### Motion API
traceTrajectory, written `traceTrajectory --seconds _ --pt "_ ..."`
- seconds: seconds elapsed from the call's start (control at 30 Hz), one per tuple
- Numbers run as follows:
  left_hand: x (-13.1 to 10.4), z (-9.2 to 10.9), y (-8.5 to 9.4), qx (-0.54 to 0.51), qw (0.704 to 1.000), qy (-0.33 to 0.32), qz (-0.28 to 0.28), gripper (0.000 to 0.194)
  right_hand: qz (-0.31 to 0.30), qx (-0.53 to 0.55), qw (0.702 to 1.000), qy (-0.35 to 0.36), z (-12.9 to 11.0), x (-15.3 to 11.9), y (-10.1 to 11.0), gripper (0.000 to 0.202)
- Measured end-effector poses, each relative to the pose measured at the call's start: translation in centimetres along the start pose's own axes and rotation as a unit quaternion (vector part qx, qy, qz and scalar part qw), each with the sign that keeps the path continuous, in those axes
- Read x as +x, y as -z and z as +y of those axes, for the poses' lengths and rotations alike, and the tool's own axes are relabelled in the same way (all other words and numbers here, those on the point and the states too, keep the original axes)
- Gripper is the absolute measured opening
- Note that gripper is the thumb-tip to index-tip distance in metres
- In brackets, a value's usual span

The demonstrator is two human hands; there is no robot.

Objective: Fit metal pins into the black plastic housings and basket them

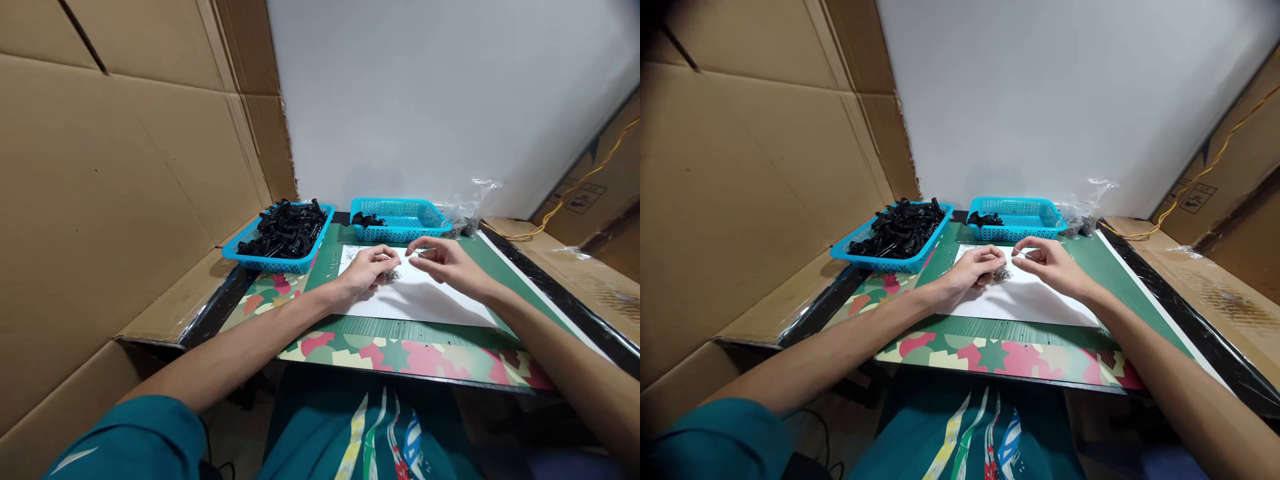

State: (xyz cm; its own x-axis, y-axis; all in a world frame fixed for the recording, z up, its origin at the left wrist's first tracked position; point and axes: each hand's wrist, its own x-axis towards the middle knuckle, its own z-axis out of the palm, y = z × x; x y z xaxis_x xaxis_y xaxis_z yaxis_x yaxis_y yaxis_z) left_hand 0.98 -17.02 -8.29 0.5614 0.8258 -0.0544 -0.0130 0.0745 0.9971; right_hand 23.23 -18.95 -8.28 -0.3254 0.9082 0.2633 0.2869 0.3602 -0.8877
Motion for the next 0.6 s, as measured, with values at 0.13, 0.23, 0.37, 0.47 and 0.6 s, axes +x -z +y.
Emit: traceTrajectory --seconds 0.13,0.23,0.37,0.47,0.6 --pt "0.0 0.1 0.0 0.006 1.000 -0.016 0.003 0.025 0.011 -0.029 0.999 0.026 -0.1 -0.1 -0.7 0.036" --pt "0.0 -0.1 0.0 0.014 1.000 -0.022 0.003 0.026 0.033 -0.023 0.998 0.039 0.0 0.1 -1.2 0.037" --pt "0.4 -0.3 0.0 0.035 0.998 -0.046 -0.008 0.025 0.061 -0.037 0.996 0.045 0.0 0.2 -1.3 0.035" --pt "0.7 -0.4 0.1 0.027 0.998 -0.058 -0.023 0.026 0.100 -0.054 0.991 0.065 0.0 0.2 -1.1 0.032" --pt "0.6 -0.6 0.2 0.014 0.997 -0.057 -0.042 0.042 0.129 -0.089 0.984 0.079 0.2 0.1 -0.7 0.026"
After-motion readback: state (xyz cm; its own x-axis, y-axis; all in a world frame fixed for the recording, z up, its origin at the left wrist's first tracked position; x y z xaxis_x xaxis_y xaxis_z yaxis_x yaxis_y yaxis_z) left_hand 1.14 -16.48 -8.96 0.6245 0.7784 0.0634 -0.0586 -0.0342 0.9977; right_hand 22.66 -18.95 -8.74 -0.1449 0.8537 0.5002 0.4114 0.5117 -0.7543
